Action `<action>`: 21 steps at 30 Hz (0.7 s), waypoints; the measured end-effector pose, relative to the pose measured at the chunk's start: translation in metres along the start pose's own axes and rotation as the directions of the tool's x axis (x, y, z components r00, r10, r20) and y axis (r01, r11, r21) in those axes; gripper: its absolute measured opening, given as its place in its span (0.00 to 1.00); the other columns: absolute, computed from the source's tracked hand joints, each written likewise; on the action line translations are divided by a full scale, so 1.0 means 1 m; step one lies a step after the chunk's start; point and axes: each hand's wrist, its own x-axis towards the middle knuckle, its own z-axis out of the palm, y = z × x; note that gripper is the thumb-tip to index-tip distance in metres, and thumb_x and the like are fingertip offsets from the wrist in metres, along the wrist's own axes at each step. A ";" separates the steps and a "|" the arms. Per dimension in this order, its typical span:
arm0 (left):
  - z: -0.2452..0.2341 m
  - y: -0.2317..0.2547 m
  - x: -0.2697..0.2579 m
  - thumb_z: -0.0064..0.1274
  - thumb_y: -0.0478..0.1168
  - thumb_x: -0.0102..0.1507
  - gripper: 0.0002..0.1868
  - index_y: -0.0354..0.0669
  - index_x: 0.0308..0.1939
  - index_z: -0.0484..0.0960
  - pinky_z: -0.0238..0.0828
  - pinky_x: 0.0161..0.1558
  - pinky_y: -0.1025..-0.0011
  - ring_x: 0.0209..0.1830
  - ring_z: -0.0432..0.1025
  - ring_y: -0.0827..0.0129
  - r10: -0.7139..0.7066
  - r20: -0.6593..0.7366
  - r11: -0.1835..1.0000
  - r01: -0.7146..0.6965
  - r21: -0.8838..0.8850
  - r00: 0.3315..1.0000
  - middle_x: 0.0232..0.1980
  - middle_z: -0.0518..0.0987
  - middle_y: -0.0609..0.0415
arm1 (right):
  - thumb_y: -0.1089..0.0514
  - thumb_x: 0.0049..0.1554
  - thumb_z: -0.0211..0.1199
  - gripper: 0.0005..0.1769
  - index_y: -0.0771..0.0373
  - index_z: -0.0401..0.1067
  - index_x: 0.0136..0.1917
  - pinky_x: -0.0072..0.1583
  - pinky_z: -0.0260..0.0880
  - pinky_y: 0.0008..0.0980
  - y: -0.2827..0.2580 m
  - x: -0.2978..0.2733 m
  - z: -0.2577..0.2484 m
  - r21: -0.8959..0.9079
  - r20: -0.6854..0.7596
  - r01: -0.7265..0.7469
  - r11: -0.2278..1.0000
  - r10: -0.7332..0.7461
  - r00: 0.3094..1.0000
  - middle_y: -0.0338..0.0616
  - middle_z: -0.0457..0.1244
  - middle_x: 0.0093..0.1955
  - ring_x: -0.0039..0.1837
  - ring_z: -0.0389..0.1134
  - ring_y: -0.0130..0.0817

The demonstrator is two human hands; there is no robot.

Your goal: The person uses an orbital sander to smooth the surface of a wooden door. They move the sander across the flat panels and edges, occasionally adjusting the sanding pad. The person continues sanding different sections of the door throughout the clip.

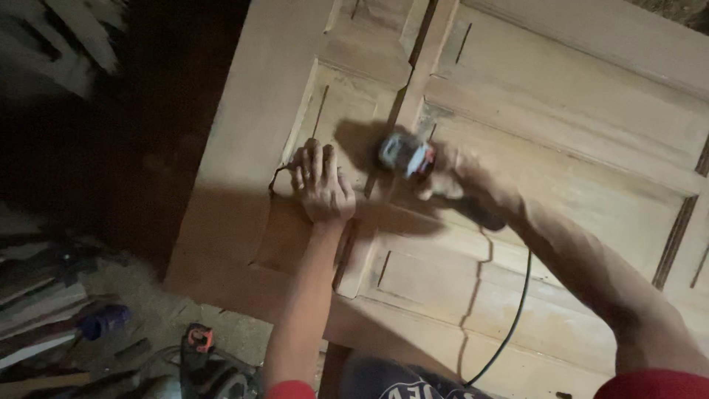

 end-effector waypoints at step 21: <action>0.012 0.057 0.077 0.37 0.69 0.69 0.42 0.50 0.80 0.54 0.26 0.75 0.35 0.80 0.30 0.27 -0.102 0.200 0.992 0.085 0.096 0.974 0.81 0.36 0.25 | 0.67 0.55 0.60 0.15 0.58 0.77 0.56 0.43 0.70 0.37 0.052 0.128 -0.102 0.109 -0.129 -0.002 0.994 0.016 0.992 0.41 0.69 0.46 0.45 0.67 0.31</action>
